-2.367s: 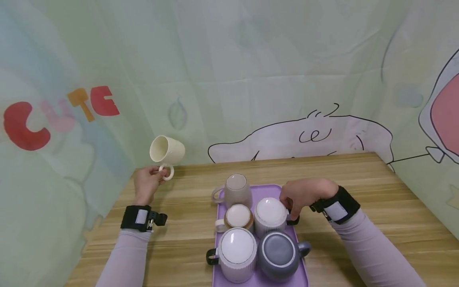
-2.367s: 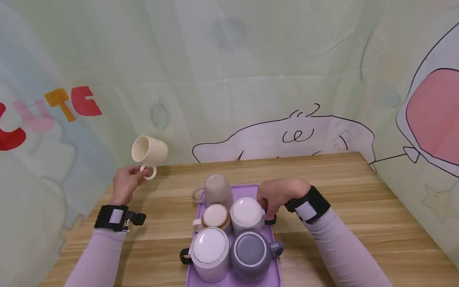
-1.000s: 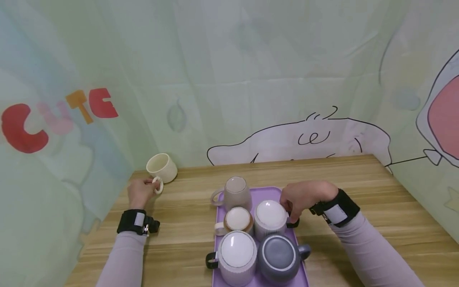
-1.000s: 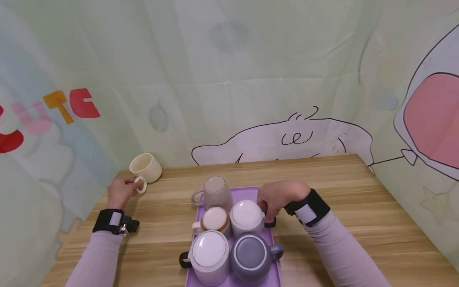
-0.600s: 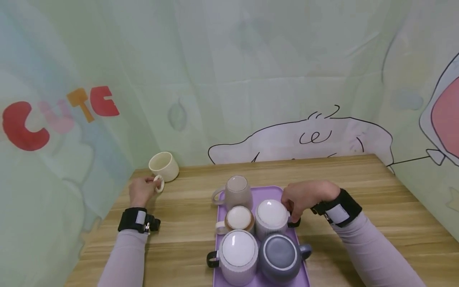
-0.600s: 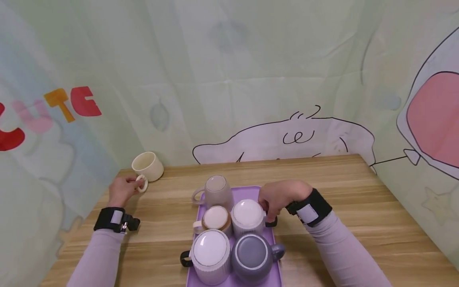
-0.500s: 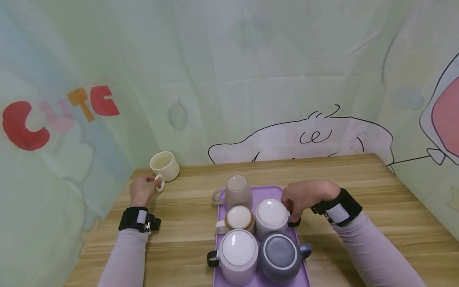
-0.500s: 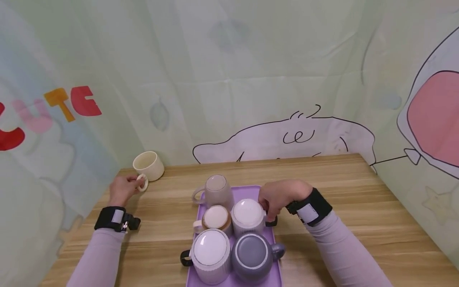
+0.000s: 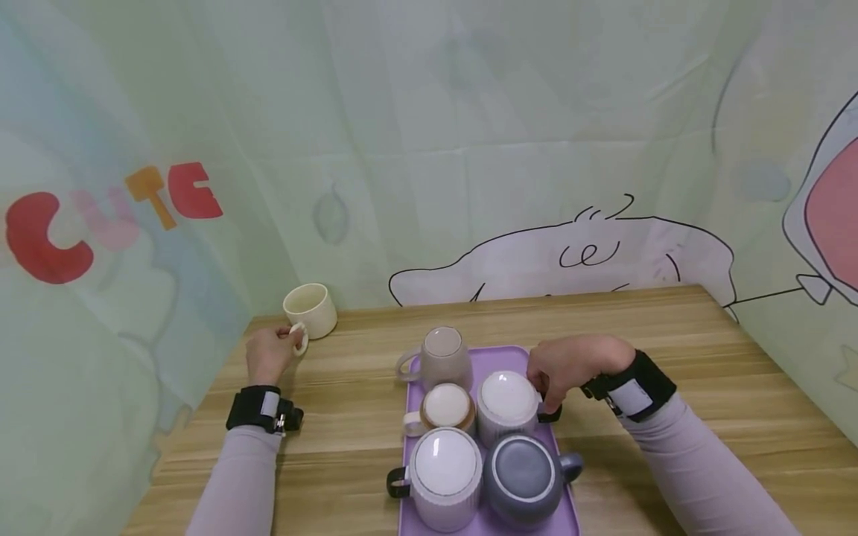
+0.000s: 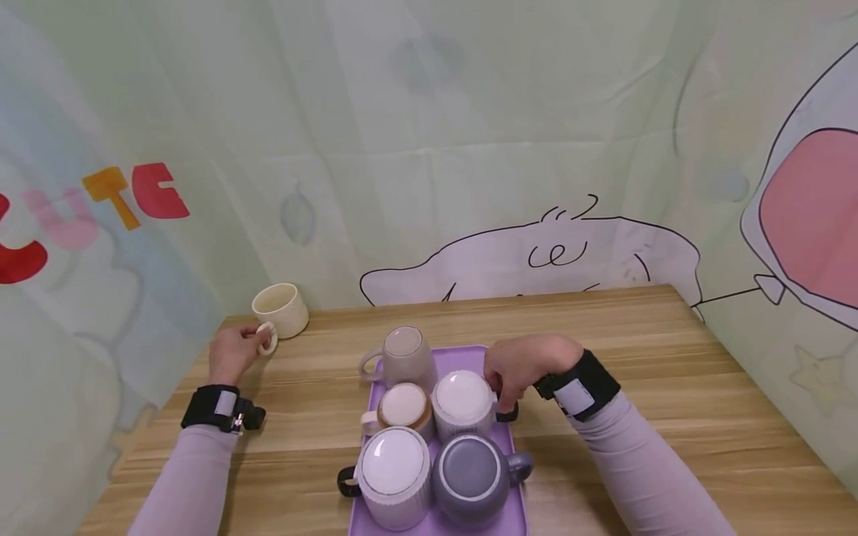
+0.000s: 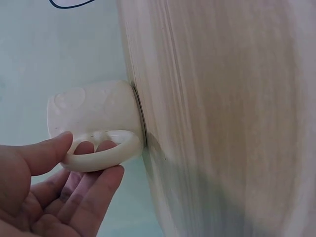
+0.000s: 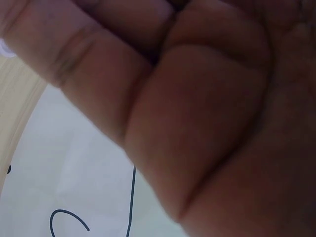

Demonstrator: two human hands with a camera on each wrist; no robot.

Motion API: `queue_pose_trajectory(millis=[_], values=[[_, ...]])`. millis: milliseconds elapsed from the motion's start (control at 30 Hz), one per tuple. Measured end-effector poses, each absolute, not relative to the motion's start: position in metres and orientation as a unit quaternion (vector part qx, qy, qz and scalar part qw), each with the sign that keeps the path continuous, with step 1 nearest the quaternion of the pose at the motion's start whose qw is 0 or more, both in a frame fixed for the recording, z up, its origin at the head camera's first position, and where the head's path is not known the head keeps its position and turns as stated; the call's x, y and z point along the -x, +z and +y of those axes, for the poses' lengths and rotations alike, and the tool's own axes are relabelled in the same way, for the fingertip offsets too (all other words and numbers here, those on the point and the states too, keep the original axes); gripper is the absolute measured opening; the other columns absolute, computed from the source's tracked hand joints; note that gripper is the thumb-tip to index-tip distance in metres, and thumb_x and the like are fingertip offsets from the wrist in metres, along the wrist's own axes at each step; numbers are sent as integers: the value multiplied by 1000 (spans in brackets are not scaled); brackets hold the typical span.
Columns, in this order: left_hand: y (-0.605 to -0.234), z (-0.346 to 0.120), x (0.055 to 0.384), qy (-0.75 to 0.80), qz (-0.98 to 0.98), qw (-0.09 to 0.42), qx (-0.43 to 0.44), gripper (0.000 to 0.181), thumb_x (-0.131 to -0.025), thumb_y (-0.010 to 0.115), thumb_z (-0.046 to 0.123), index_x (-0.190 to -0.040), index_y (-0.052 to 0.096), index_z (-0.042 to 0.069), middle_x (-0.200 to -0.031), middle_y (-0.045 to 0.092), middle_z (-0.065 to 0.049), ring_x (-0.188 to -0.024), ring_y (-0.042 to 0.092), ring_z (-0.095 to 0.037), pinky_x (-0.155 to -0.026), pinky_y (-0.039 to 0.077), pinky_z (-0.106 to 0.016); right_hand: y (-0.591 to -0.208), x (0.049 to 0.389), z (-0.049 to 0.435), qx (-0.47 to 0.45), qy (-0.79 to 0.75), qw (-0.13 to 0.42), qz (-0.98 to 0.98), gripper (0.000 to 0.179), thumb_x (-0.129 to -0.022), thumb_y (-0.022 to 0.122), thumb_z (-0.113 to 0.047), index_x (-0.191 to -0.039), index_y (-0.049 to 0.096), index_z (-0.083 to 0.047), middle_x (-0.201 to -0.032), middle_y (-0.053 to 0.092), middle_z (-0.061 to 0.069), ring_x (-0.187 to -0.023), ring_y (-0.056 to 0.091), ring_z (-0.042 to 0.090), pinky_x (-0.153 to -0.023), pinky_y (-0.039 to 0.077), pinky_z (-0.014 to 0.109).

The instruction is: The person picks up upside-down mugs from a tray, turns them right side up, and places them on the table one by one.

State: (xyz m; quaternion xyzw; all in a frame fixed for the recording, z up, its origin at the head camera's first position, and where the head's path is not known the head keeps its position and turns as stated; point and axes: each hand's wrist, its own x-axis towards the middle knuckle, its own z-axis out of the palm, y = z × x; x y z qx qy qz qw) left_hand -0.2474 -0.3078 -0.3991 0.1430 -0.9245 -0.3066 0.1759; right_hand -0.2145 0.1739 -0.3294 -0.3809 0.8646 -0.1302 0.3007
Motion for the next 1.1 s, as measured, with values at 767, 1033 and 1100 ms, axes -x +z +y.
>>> queue_pose_trajectory(millis=[767,1033,1100], values=[[-396,-308,240,-328,-919,156,-154,41,-95,59,29,-112,64,-8,-98,68,-25,-83,60,-32,-59,41,-31,-328,212,172,377,-116,301,868,9,-75,77,-13,-74,70,-18,-71,65,-9,-65,52,7,-60,49,25],[-398,-308,242,-334,-918,145,-157,44,-96,58,31,-118,61,-7,-102,67,-24,-84,61,-31,-60,43,-31,-329,208,172,352,-119,306,876,16,-76,77,-12,-66,67,-18,-58,59,-7,-53,54,10,-48,43,20],[-399,-308,242,-337,-917,138,-162,44,-97,58,32,-119,60,-6,-103,66,-23,-85,59,-30,-60,42,-31,-330,208,173,356,-128,305,874,16,-75,76,-9,-65,67,-17,-58,59,-7,-53,53,9,-49,43,20]])
